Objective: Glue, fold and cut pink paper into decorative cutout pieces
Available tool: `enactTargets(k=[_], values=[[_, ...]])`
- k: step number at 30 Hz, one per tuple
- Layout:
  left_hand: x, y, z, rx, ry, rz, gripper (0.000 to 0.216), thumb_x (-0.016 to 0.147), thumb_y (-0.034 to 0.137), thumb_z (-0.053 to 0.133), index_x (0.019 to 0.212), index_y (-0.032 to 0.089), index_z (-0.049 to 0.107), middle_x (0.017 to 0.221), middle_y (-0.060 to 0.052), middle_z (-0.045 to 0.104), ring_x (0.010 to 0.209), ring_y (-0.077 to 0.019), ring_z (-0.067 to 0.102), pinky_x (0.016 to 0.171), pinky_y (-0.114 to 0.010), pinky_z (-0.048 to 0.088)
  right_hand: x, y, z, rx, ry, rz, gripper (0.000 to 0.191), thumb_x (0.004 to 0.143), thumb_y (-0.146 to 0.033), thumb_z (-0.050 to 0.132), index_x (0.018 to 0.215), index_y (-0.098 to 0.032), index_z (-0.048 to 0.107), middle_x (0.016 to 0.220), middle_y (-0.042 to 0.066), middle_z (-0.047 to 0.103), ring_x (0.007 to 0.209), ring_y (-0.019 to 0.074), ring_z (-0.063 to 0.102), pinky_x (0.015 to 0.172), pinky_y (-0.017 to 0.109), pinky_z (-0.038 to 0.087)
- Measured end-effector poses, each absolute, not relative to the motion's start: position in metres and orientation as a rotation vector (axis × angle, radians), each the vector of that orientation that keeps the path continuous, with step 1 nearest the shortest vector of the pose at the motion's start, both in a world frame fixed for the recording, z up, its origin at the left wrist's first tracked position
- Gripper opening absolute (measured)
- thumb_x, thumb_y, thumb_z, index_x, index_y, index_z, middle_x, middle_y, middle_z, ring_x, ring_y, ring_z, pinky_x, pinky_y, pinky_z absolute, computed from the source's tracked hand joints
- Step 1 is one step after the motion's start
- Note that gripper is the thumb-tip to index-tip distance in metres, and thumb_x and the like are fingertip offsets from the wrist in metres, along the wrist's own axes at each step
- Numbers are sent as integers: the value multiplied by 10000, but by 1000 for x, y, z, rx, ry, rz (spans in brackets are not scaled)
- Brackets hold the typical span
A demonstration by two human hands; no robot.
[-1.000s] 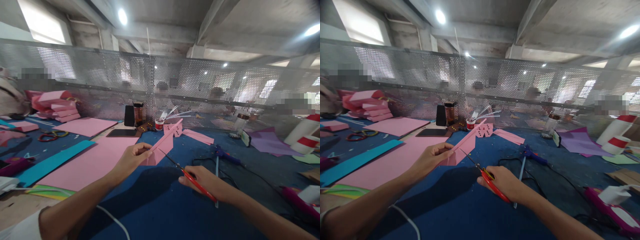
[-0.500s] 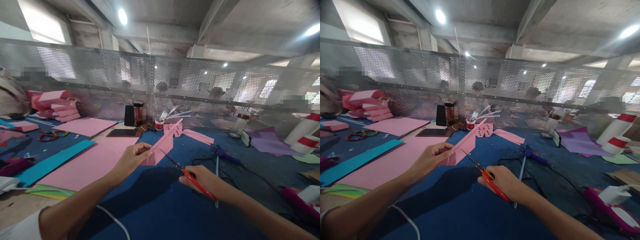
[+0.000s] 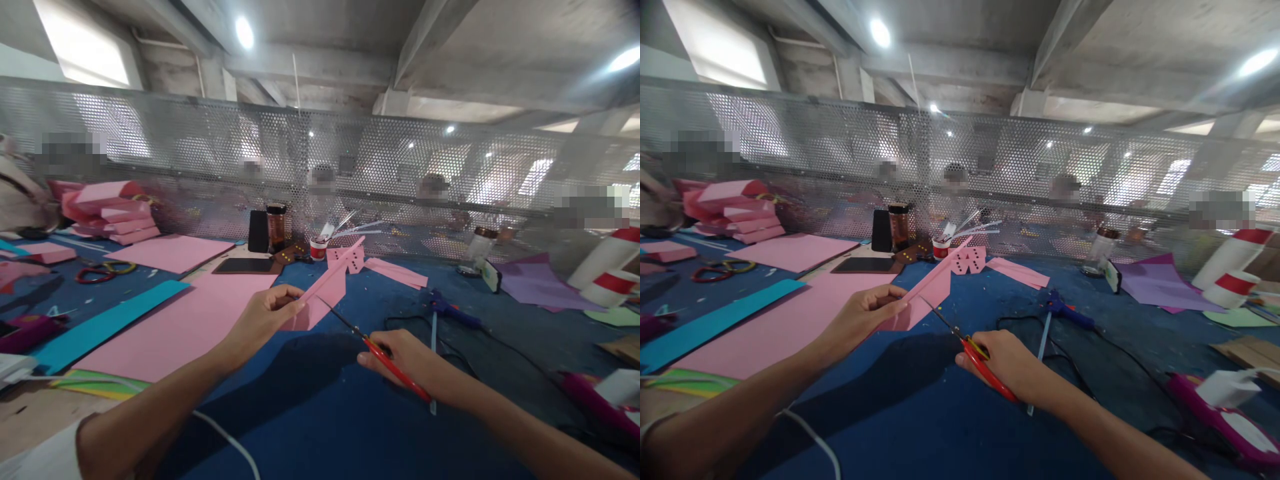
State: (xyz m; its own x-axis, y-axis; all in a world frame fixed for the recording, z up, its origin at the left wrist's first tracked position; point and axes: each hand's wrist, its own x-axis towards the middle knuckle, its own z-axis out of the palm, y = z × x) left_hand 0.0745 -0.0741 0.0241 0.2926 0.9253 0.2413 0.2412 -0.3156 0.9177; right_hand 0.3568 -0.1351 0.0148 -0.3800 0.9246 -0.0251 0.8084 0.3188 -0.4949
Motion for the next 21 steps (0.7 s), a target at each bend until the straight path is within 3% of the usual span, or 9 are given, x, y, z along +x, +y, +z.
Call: enactTargets(k=[16,21], values=[[76,-78,30,1742,1076,1043,255,848,425,624,949,197,678,729,26,609,628,-134,488,578,-239,339,354,-137,19,-1591,-2317,613,461,909,-580,529,682,-187,444,613,-36,477,536,90,376,500,242,235],[75,-76,26,1734,1050,1056,253,852,424,626,953,199,682,744,22,609,650,-134,487,584,-233,337,353,-140,29,-1621,-2314,682,408,915,-564,541,748,-197,481,666,-16,544,553,106,442,508,243,246]])
